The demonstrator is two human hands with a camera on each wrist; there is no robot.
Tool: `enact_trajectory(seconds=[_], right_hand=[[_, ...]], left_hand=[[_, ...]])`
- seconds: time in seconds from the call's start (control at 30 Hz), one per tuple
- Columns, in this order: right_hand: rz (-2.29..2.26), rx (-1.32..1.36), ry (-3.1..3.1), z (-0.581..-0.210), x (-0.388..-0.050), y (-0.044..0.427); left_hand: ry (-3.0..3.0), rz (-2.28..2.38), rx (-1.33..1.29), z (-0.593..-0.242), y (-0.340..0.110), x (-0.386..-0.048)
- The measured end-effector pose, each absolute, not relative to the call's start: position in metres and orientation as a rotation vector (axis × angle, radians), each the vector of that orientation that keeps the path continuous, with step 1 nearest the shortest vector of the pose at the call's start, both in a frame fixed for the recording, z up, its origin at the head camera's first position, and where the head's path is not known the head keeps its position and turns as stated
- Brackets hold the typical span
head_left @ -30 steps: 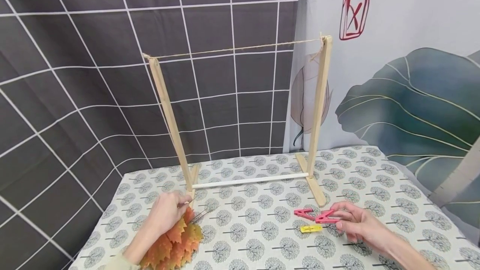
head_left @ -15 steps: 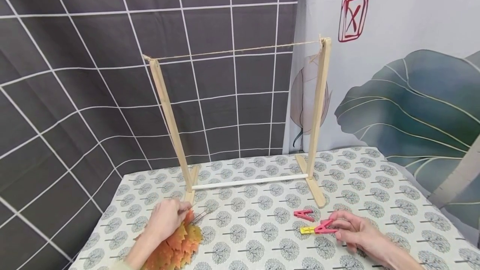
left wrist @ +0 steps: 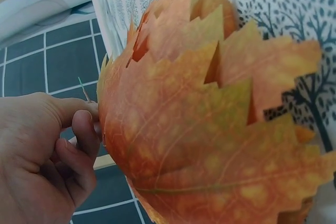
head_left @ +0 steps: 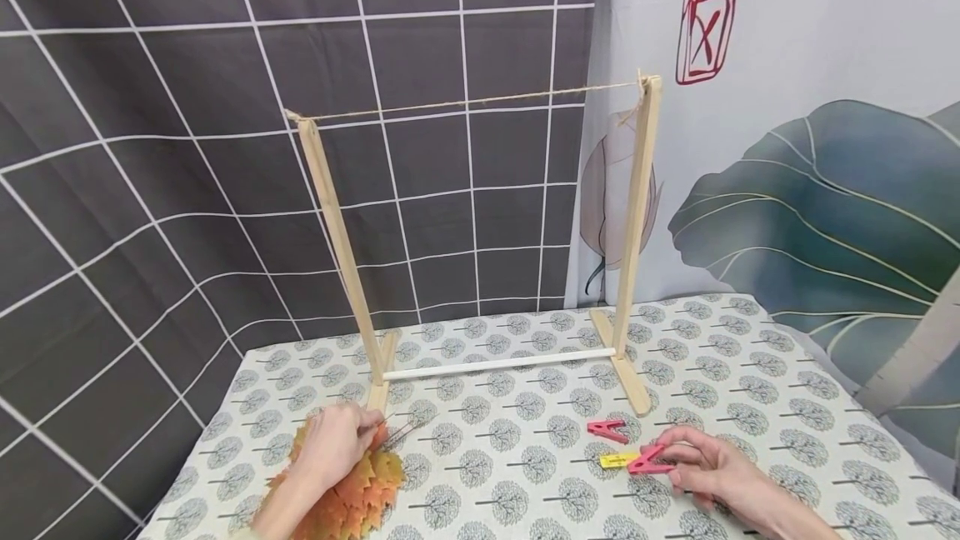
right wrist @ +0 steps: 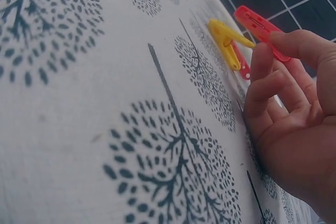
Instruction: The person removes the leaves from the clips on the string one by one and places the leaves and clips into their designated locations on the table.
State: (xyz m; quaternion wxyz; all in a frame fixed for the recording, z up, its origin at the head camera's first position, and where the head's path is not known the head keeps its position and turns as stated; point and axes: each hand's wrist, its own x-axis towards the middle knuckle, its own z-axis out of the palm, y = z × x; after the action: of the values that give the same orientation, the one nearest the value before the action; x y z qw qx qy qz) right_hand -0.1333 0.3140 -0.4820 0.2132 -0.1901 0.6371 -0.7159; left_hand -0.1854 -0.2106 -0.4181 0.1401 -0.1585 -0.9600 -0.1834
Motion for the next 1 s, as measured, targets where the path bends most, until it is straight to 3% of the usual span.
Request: enact_trajectory(seconds=[1.0], right_hand=[[-1.877, -0.499, 1.980, -0.486, -0.131, 0.308]], left_hand=[[-2.757, -0.506, -0.546, -0.431, -0.211, -0.187]])
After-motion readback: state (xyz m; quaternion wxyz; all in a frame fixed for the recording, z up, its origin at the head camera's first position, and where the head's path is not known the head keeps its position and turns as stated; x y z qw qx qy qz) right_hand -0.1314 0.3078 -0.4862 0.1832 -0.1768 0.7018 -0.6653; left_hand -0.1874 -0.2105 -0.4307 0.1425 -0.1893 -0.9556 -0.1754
